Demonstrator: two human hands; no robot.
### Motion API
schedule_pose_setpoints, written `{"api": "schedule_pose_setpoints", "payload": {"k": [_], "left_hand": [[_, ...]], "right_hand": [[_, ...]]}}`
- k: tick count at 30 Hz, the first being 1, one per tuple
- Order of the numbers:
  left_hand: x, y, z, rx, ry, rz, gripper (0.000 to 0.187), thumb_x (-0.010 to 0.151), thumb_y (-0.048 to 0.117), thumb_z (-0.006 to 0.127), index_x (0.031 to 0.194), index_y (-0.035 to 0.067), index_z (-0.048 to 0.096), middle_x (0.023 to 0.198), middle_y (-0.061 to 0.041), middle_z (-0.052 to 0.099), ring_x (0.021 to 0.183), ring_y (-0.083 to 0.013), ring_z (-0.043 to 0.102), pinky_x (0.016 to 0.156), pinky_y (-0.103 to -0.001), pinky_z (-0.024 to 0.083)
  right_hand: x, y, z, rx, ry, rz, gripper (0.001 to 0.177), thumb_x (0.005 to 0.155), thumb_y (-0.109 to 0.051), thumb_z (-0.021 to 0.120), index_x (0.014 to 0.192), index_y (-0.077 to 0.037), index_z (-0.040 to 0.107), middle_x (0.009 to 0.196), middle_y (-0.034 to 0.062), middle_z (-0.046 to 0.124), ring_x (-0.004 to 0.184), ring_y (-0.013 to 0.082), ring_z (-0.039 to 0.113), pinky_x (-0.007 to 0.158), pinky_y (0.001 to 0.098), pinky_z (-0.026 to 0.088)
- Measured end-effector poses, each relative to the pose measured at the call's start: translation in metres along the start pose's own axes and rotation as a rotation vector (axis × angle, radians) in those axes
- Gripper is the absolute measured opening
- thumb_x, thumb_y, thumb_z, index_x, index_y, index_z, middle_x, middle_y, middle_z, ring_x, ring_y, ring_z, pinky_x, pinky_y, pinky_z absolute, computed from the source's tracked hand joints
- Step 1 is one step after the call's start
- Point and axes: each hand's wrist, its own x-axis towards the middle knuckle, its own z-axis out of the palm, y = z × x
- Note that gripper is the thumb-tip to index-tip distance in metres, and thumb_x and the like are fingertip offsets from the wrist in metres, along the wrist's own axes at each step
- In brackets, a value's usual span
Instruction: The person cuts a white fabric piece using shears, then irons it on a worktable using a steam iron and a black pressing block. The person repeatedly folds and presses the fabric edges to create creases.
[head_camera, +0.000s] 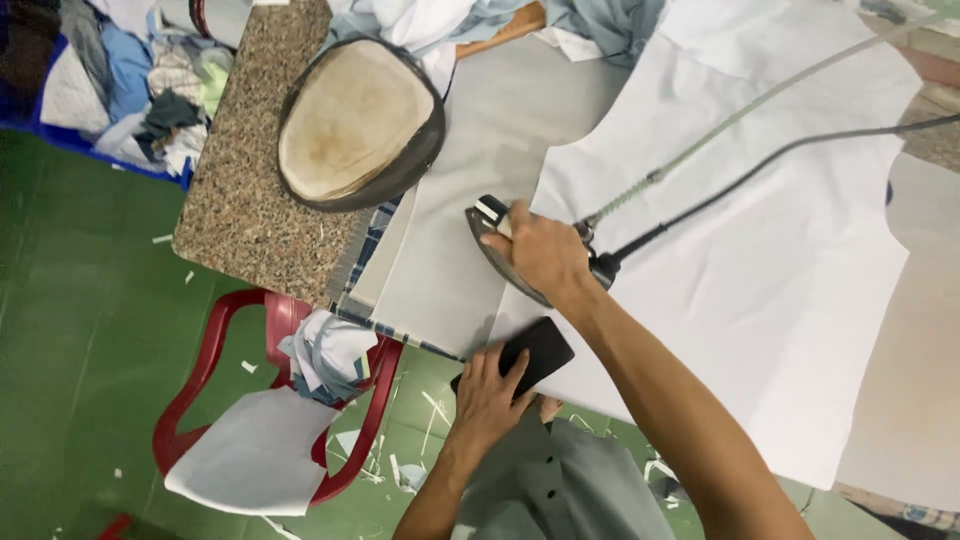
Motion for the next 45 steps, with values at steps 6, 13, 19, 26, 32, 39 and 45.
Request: {"api": "schedule_pose_setpoints", "payload": {"k": [6,13,19,26,32,39,45], "left_hand": [[0.013,0.011,0.005,0.056,0.066,-0.025,0.057,0.088,0.038,0.073,0.139,0.016,0.061,0.113,-0.016,0.054,0.095,-0.0306,0.054,0.075,-0.042,0.048],[0.139,0.009,0.035,0.135,0.125,0.118,0.055,0.089,0.036,0.073,0.141,0.018,0.062,0.123,-0.022,0.057,0.1,-0.0353,0.057,0.079,-0.045,0.048],[0.16,0.01,0.042,0.179,0.173,0.007,0.048,0.093,0.039,0.071,0.136,0.019,0.068,0.122,-0.018,0.059,0.101,-0.0318,0.056,0.079,-0.042,0.046],[0.158,0.008,0.047,0.203,0.185,-0.031,0.049,0.091,0.044,0.072,0.136,0.025,0.068,0.122,-0.015,0.059,0.102,-0.0301,0.056,0.081,-0.041,0.046],[0.173,-0.022,0.057,0.22,0.15,-0.087,0.054,0.087,0.045,0.077,0.137,0.025,0.067,0.122,-0.016,0.059,0.103,-0.0298,0.056,0.08,-0.041,0.047],[0.181,-0.064,0.014,0.243,0.048,-0.304,0.056,0.092,0.044,0.072,0.143,0.025,0.063,0.126,-0.02,0.059,0.109,-0.0318,0.054,0.086,-0.042,0.046],[0.136,-0.059,-0.035,0.259,0.102,-0.387,0.054,0.09,0.033,0.076,0.139,0.014,0.067,0.108,-0.027,0.063,0.099,-0.0347,0.056,0.082,-0.042,0.048]], "right_hand": [[-0.095,0.046,-0.019,0.107,-0.098,0.359,0.046,0.104,-0.054,0.044,0.105,-0.009,0.05,0.084,0.0192,0.072,0.083,0.0385,0.076,0.073,0.0485,0.062],[-0.205,0.151,-0.041,0.17,-0.051,0.715,0.05,0.103,-0.058,0.043,0.106,-0.009,0.051,0.087,0.0247,0.074,0.087,0.0428,0.076,0.072,0.0517,0.06],[-0.305,0.247,-0.022,0.173,0.126,0.973,0.061,0.104,-0.06,0.045,0.111,-0.001,0.054,0.087,0.0313,0.072,0.086,0.0491,0.074,0.072,0.0563,0.06],[-0.346,0.27,-0.02,0.225,0.174,1.018,0.071,0.105,-0.064,0.044,0.116,0.005,0.058,0.091,0.0354,0.071,0.088,0.0512,0.074,0.071,0.0563,0.06],[-0.311,0.204,-0.062,0.321,-0.113,0.866,0.073,0.094,-0.066,0.055,0.13,-0.003,0.063,0.11,0.0295,0.075,0.111,0.0455,0.071,0.093,0.0532,0.057],[-0.228,0.134,-0.076,0.337,-0.281,0.588,0.063,0.093,-0.059,0.063,0.132,-0.009,0.063,0.114,0.0234,0.075,0.114,0.0387,0.071,0.097,0.0476,0.057],[-0.147,0.102,-0.069,0.275,-0.291,0.322,0.058,0.094,-0.051,0.061,0.133,-0.008,0.06,0.109,0.0215,0.075,0.107,0.0369,0.073,0.091,0.0465,0.059]]}}
